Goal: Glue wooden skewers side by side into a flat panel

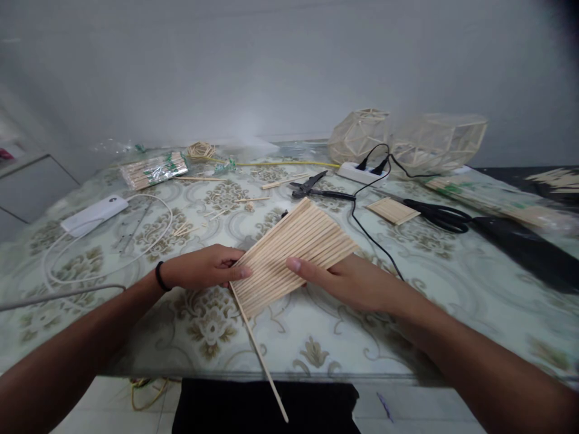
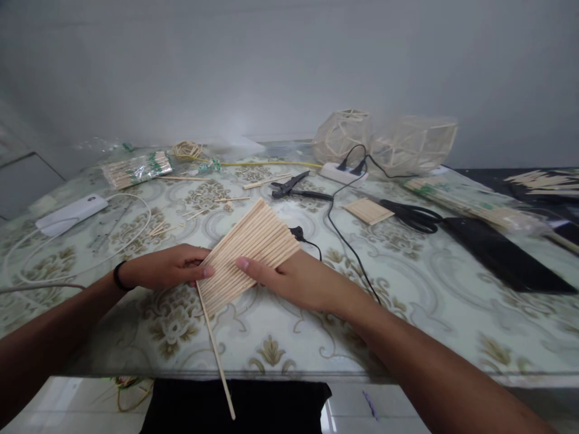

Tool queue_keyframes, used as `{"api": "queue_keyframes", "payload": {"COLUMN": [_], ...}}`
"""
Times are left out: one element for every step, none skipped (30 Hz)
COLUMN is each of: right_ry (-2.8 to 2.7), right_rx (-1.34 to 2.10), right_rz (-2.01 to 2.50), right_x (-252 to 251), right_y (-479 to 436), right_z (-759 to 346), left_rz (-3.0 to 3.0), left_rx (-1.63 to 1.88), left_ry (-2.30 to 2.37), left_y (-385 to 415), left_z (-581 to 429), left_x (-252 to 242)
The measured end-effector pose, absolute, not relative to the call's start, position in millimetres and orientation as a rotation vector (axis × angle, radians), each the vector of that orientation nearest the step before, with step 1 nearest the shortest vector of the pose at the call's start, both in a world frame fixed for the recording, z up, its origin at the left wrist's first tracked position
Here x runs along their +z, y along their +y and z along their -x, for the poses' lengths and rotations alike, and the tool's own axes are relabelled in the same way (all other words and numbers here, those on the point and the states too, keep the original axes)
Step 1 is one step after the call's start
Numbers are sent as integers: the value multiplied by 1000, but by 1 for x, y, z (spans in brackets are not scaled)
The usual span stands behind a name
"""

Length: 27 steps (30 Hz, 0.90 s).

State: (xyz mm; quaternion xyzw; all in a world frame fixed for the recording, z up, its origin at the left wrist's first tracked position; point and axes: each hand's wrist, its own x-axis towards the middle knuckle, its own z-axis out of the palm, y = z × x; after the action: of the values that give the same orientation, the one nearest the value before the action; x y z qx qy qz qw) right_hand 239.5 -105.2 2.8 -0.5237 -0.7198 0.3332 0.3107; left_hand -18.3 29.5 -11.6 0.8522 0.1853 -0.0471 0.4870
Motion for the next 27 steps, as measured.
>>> {"api": "queue_keyframes", "payload": {"right_ry": [-1901,-1899,-1898,-1898,-1899,-1903,-1907,-1911,-1914,-1913,-1910,-1906,-1902,-1901,-1901,-1903,-1906,-1907,-1909,-1912,-1914,-1916,-1918,-1919,-1919,-1919,-1920], "right_rx": [886,892,897,897,896,891,887,883,880,878,879,879,881,883,886,888,887,886,885,887,890,890,889,886,883,879,878], "right_rz": [1387,1389,1391,1391,1391,1391,1389,1389,1390,1391,1393,1393,1391,1387,1382,1380,1380,1383,1386,1387,1387,1386,1386,1386,1385,1386,1386], "right_x": [3,3,3,4,4,5,5,5,6,6,6,6,6,6,6,6,6,6,6,6,6,6,6,6,6,6,6], "right_y": [-105,-106,-106,-106,-106,-106,-106,-106,-106,-106,-106,-106,-106,-106,-106,-106,-106,-106,-106,-106,-105,-105,-105,-105,-105,-105,-105], "right_z": [-240,-240,-240,-240,-239,-239,-239,-239,-239,-239,-239,-239,-238,-238,-238,-238,-238,-238,-238,-238,-238,-239,-239,-238,-238,-238,-238], "left_rz": [-2074,-2077,-2080,-2080,-2079,-2078,-2077,-2079,-2083,-2089,-2090,-2088,-2084,-2078,-2075,-2073,-2072,-2071,-2069,-2066,-2065,-2063,-2063,-2060,-2059,-2059,-2063], "left_rx": [-113,-112,-112,-111,-109,-108,-108,-108,-109,-108,-106,-106,-106,-105,-104,-104,-105,-106,-108,-109,-109,-108,-107,-106,-107,-107,-106], "left_ry": [450,449,447,445,445,447,450,454,456,457,458,458,456,453,449,445,442,442,442,442,443,443,443,443,441,440,436], "left_y": [29,29,29,29,29,29,29,29,29,29,29,29,29,30,30,30,30,30,30,30,30,30,30,30,30,30,30], "left_z": [18,18,17,17,17,17,17,18,18,18,18,18,18,18,18,18,18,18,18,18,18,18,18,18,18,18,18], "left_x": [-11,-11,-11,-10,-10,-10,-10,-10,-10,-11,-11,-11,-11,-11,-12,-12,-12,-12,-12,-13,-13,-13,-13,-13,-13,-12,-12]}}
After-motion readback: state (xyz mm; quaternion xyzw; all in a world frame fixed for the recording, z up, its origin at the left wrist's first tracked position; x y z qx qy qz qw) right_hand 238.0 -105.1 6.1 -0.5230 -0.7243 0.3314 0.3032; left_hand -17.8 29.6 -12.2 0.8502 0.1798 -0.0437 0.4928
